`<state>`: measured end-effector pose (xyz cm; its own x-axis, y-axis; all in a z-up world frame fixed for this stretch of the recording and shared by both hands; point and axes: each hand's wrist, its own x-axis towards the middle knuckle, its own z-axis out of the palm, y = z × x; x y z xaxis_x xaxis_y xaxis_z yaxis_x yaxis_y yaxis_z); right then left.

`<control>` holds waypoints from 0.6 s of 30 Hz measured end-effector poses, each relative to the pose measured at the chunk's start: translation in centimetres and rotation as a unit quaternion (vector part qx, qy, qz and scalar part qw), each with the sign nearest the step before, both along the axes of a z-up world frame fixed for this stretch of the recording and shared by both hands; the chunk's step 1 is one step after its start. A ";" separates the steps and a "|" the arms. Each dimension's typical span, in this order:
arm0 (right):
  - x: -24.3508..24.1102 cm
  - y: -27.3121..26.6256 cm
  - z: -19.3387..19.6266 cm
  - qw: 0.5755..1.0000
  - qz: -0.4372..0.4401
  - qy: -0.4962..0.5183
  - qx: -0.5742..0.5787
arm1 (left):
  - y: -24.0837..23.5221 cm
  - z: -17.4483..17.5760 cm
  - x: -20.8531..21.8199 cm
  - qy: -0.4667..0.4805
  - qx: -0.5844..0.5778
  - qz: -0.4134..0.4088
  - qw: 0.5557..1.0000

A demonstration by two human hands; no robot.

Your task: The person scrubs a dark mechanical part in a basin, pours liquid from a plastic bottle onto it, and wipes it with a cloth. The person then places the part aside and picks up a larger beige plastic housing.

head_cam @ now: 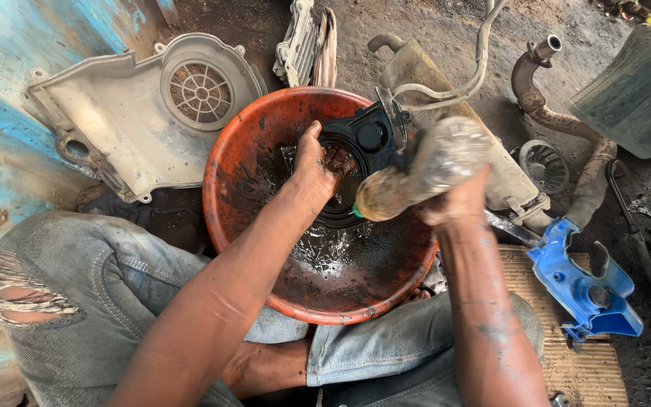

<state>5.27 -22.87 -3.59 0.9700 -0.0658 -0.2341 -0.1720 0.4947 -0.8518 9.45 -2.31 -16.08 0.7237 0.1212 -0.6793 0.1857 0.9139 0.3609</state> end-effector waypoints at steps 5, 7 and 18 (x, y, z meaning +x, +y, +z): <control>-0.2 0.7 -0.1 0.989 0.031 -0.016 0.144 | -0.1 0.3 -0.1 0.011 -0.002 0.001 1.000; -0.3 0.9 0.0 0.984 0.052 -0.043 0.167 | 0.1 0.1 0.3 0.017 -0.013 0.008 1.000; -0.1 -0.7 1.5 0.982 -0.046 0.014 0.185 | 1.0 -1.1 1.6 0.038 -0.188 0.106 0.976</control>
